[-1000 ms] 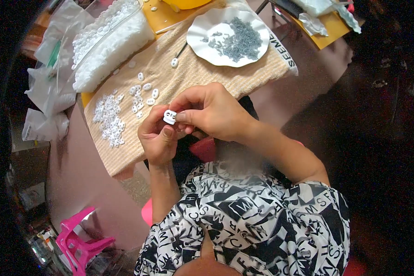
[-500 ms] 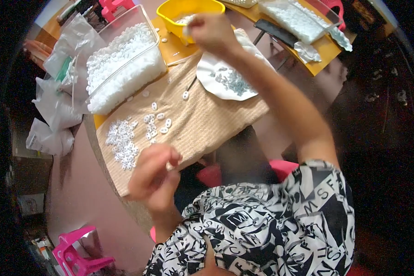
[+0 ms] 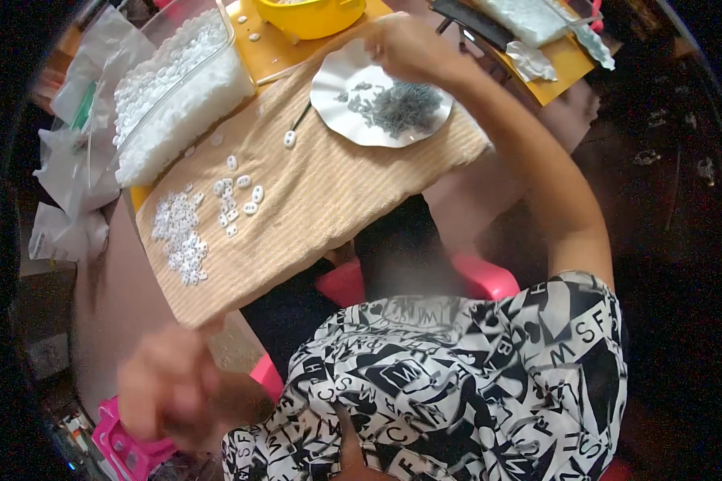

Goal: The recorder is manually assembling small white plastic components by inserting tiny metal pins into them.

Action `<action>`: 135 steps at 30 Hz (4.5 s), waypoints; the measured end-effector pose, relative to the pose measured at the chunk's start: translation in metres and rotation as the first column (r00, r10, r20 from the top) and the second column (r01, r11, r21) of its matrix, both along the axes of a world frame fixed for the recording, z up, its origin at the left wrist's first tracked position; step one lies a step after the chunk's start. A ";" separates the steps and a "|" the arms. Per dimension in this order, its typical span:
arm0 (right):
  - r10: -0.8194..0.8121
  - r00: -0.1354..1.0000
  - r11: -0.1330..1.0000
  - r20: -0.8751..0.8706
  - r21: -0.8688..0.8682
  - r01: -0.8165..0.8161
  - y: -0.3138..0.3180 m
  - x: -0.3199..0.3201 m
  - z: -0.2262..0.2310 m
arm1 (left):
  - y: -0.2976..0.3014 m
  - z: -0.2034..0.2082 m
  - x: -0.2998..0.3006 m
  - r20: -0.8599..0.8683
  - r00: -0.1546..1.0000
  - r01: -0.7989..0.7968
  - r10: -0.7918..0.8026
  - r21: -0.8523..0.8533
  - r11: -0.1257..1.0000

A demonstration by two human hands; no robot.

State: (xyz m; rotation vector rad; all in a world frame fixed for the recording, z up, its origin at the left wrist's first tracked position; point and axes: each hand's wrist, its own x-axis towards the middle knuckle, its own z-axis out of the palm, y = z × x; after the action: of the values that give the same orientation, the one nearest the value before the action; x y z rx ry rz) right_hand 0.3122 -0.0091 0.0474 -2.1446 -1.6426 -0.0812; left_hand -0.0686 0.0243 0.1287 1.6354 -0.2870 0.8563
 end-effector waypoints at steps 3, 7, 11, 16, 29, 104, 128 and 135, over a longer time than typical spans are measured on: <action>-0.029 0.998 0.995 0.056 -0.097 0.034 -0.033 0.018 -0.040 | 0.009 -0.045 0.044 -0.214 0.852 -0.495 0.478 -0.028 0.868; -0.015 0.997 0.993 0.077 -0.114 0.024 -0.009 0.005 -0.050 | 0.031 -0.072 0.018 -0.482 0.709 -0.634 0.515 -0.115 0.765; 0.013 0.990 0.991 0.140 -0.133 0.006 -0.007 0.017 -0.060 | 0.044 -0.089 0.010 -0.583 0.613 -0.690 0.532 -0.067 0.721; -0.016 0.987 0.998 0.161 -0.054 0.025 0.000 0.000 -0.060 | 0.061 -0.116 0.015 -0.613 0.465 -0.684 0.639 0.209 0.699; -0.136 0.989 0.989 0.057 0.071 0.132 -0.026 -0.017 -0.038 | 0.116 -0.158 0.075 -0.395 0.400 -0.574 0.827 0.596 0.562; 0.163 0.342 0.977 -0.926 0.199 0.074 -0.072 -0.185 -0.030 | -0.023 -0.133 0.075 -0.240 0.970 -0.201 -0.037 -0.880 0.431; 0.213 0.377 0.953 -0.901 0.277 0.123 -0.069 -0.189 -0.038 | -0.029 -0.132 0.076 -0.338 0.938 -0.329 0.074 -0.803 0.496; 0.171 0.410 0.960 -0.896 0.245 0.136 -0.070 -0.189 -0.038 | -0.029 -0.133 0.076 -0.357 0.929 -0.353 0.094 -0.785 0.509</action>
State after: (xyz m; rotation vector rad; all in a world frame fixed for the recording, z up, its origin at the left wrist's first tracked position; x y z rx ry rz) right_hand 0.1229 -0.0791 0.0096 -1.4301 -0.8685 0.7264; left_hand 0.0078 -0.0048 -0.0047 0.8228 0.5170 0.7622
